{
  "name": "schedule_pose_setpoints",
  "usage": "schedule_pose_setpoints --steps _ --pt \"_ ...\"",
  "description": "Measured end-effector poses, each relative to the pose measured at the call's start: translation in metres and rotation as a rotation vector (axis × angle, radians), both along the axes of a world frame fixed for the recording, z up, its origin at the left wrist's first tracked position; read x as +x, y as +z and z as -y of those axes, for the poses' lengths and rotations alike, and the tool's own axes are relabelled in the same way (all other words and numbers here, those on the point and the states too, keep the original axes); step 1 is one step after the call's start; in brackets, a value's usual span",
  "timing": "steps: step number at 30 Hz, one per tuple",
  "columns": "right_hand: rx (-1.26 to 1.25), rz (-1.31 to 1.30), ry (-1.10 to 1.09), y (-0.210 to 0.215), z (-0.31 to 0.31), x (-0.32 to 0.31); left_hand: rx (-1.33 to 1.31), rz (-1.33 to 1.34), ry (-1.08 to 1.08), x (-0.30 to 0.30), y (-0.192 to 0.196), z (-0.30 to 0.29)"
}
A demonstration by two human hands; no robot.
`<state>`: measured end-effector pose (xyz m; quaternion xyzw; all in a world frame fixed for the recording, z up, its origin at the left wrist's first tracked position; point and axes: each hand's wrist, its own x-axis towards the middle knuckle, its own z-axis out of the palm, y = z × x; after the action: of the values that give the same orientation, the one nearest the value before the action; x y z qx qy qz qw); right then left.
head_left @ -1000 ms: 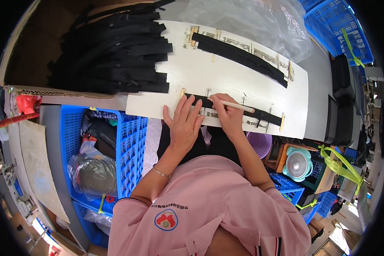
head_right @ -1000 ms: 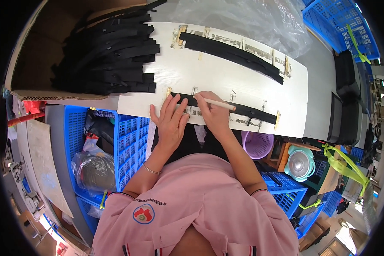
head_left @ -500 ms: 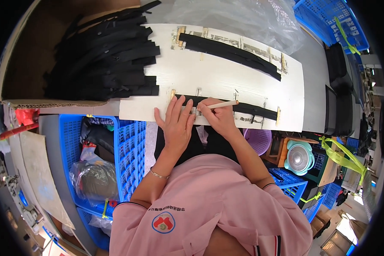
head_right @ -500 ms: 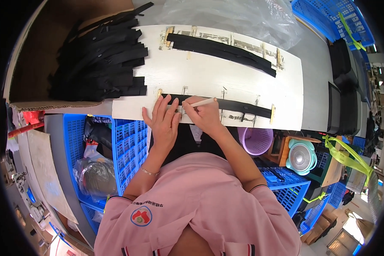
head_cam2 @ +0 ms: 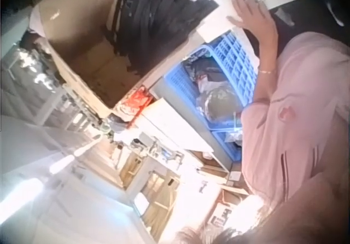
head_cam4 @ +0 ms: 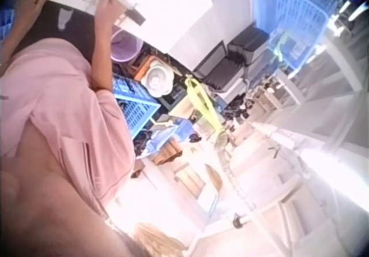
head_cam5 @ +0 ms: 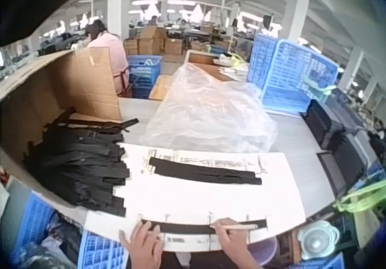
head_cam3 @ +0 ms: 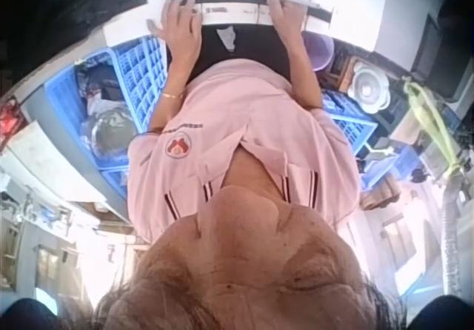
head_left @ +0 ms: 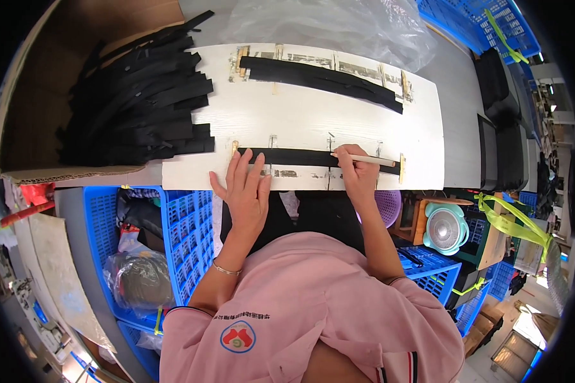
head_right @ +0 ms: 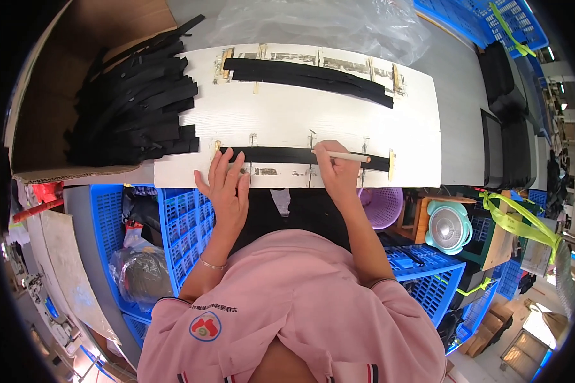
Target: Marking lines on black fabric strips using a marker and a template jig.
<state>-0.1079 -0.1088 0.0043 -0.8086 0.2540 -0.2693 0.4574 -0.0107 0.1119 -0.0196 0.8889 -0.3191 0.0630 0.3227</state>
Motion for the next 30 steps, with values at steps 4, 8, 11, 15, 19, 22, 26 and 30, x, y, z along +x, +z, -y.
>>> schedule_pose_setpoints --steps 4,8,11,15,19,22,26,30 --pt "0.006 -0.059 -0.012 0.005 0.0 0.0 -0.07 0.013 -0.014 -0.011 0.014 0.02" --pt "0.031 -0.025 -0.015 0.004 -0.001 0.0 -0.264 -0.002 -0.203 -0.02 0.022 0.06" --pt "0.053 -0.043 -0.004 0.003 0.0 0.001 -0.321 -0.022 -0.244 -0.019 0.017 0.082" --pt "0.008 0.028 0.005 -0.004 0.001 0.003 -0.295 0.005 -0.207 -0.018 0.014 0.091" --pt "0.031 0.011 0.017 -0.005 0.003 -0.003 -0.299 0.009 -0.195 -0.017 0.01 0.091" --pt "-0.054 -0.031 0.129 -0.003 0.007 -0.007 -0.296 0.017 -0.19 -0.016 0.01 0.091" --pt "-0.075 -0.036 0.132 -0.008 0.009 -0.008 -0.298 0.028 -0.211 -0.017 0.01 0.092" --pt "-0.129 0.008 0.134 -0.011 0.009 -0.006 -0.309 0.029 -0.228 -0.017 0.012 0.093"
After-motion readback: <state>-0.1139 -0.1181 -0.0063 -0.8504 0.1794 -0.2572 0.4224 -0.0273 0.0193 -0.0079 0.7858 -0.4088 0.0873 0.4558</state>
